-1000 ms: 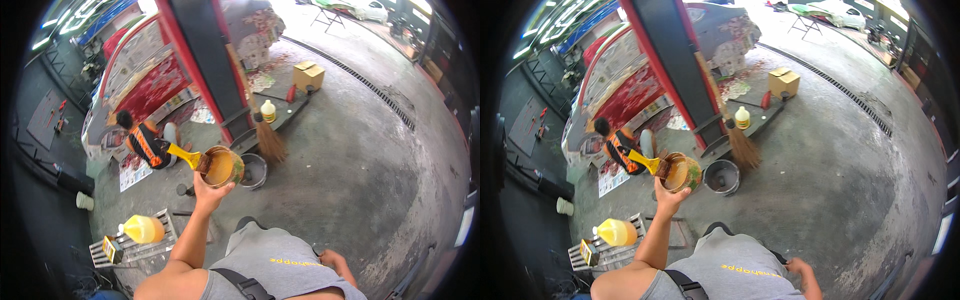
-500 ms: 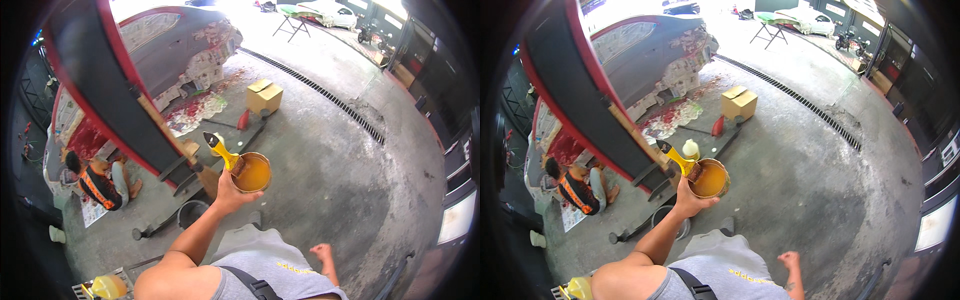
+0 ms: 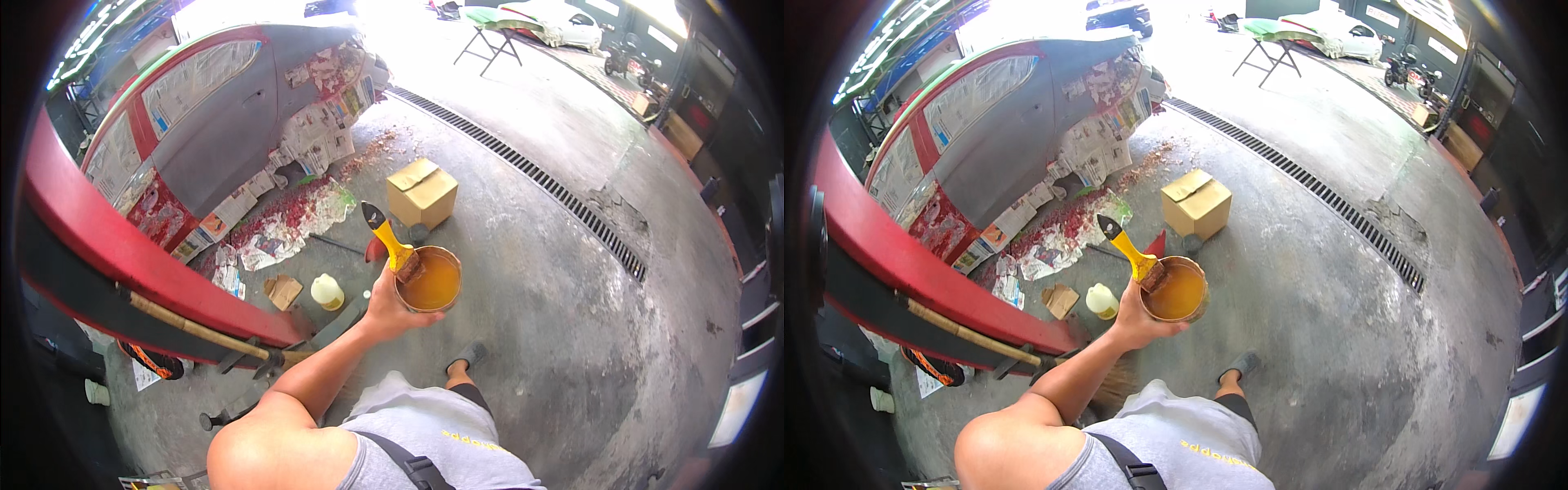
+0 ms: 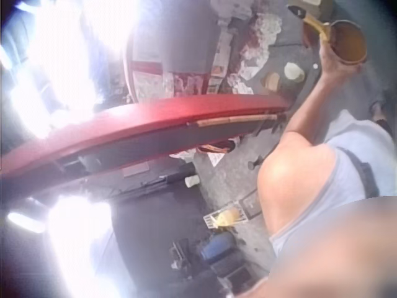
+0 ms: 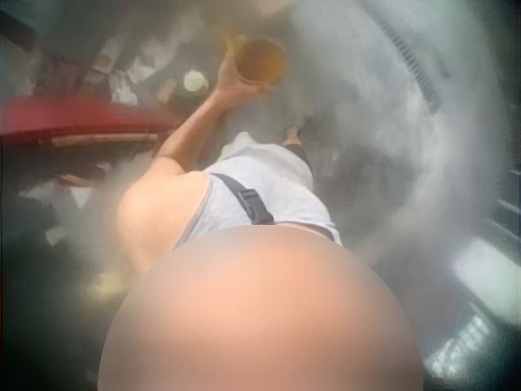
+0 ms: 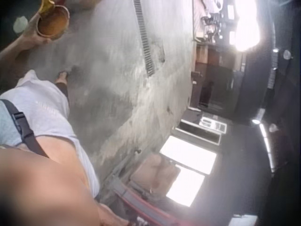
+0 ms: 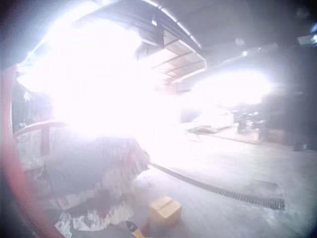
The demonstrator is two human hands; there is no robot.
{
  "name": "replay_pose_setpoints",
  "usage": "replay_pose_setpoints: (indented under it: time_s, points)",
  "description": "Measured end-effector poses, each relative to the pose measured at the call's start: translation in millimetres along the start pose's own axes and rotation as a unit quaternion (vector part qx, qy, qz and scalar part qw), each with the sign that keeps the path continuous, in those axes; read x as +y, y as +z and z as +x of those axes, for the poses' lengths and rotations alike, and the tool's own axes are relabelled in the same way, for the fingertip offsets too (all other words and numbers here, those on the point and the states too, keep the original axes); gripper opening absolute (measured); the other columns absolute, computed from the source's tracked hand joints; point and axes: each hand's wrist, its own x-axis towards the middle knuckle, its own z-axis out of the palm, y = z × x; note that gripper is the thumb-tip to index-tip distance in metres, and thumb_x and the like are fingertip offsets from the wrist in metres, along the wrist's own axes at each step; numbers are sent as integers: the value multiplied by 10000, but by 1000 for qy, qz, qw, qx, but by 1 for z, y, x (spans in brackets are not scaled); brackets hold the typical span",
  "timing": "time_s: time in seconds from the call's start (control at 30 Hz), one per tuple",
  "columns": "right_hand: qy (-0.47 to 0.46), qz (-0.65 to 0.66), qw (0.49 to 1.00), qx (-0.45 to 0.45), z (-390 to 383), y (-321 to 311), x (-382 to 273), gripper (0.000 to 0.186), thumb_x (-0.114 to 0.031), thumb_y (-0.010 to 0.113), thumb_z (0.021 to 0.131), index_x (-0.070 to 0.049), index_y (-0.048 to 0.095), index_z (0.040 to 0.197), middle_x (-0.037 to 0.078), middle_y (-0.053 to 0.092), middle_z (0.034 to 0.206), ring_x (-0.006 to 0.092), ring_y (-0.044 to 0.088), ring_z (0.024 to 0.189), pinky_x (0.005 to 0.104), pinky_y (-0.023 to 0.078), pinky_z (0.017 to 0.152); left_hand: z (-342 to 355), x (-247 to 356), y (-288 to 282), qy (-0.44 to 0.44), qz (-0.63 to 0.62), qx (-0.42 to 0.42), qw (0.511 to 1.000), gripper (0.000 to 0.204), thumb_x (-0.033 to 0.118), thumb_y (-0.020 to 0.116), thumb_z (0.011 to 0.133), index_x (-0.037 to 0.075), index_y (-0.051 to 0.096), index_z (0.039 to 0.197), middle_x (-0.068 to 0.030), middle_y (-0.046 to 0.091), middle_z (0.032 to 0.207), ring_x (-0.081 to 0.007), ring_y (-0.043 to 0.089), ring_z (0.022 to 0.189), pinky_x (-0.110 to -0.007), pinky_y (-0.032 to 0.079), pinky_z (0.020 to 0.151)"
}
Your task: The person pours liquid from a yellow jug into a paint can, then uses a brush to apply red paint to the hood of a car. The person holds the can in one hand and paints with the other.
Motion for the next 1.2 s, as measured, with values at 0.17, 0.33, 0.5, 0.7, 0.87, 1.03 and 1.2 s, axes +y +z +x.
replay_pose_setpoints:
  time_s: [0.17, 0.33, 0.5, 0.7, 0.87, 1.03, 1.2]
  points:
    - [-66, -111, 992, 17, 120, -121, -132, 119, -90, 885, 751, -84, 826, 853, 65, 797, 828, 186, 727, 779, 400, 606, 755, 135, -21, 46, -31, 54, 33, 998, 1131, 238, 1026, 656, 8, 379, 1555, -125, 585, 1452, -259, 591, 1367, -424, 445, 1204]
    - [-223, -62, 960, 156, 232, -292, -383, 89, -123, 861, 797, -65, 805, 834, 31, 765, 796, 147, 684, 728, 382, 578, 696, 256, -45, 79, -41, 33, 102, 993, 1077, 180, 1016, 655, 10, 403, 1525, -130, 583, 1451, -264, 575, 1380, -423, 435, 1208]
    - [-453, -94, 859, 217, 284, -410, -686, 212, -216, 891, 832, -24, 802, 832, 57, 776, 775, 134, 699, 712, 338, 571, 694, 360, -115, 103, -94, 94, 167, 977, 1050, 184, 1016, 659, 15, 420, 1507, -131, 595, 1434, -264, 582, 1368, -424, 445, 1195]
    - [-486, -71, 843, 218, 362, -412, -841, 274, -248, 858, 892, -31, 712, 811, 44, 707, 734, 121, 606, 689, 352, 535, 657, 518, -215, 98, -97, 102, 223, 965, 1002, 228, 1023, 659, 27, 460, 1463, -125, 634, 1371, -249, 625, 1311, -421, 491, 1144]
    - [-174, -86, 981, -18, 419, -417, -789, 235, -251, 846, 925, -94, 728, 1054, 61, 754, 867, 175, 688, 713, 383, 566, 647, 672, -276, 87, -88, 92, 246, 961, 976, 262, 1024, 673, 25, 475, 1445, -129, 637, 1358, -251, 638, 1280, -412, 506, 1112]
    - [-36, -113, 991, -61, 471, -444, -864, 204, -234, 821, 938, -86, 723, 1038, 68, 746, 858, 184, 693, 687, 399, 570, 609, 816, -328, 77, -96, 109, 254, 956, 985, 238, 1014, 693, 22, 452, 1472, -131, 618, 1374, -243, 621, 1300, -397, 493, 1138]
    - [-68, -98, 992, -35, 569, -502, -1048, 176, -218, 796, 951, -78, 718, 1023, 74, 739, 850, 193, 699, 662, 416, 573, 572, 946, -398, 95, -55, 51, 308, 948, 989, 216, 1014, 690, 41, 446, 1480, -121, 619, 1382, -240, 623, 1300, -398, 495, 1140]
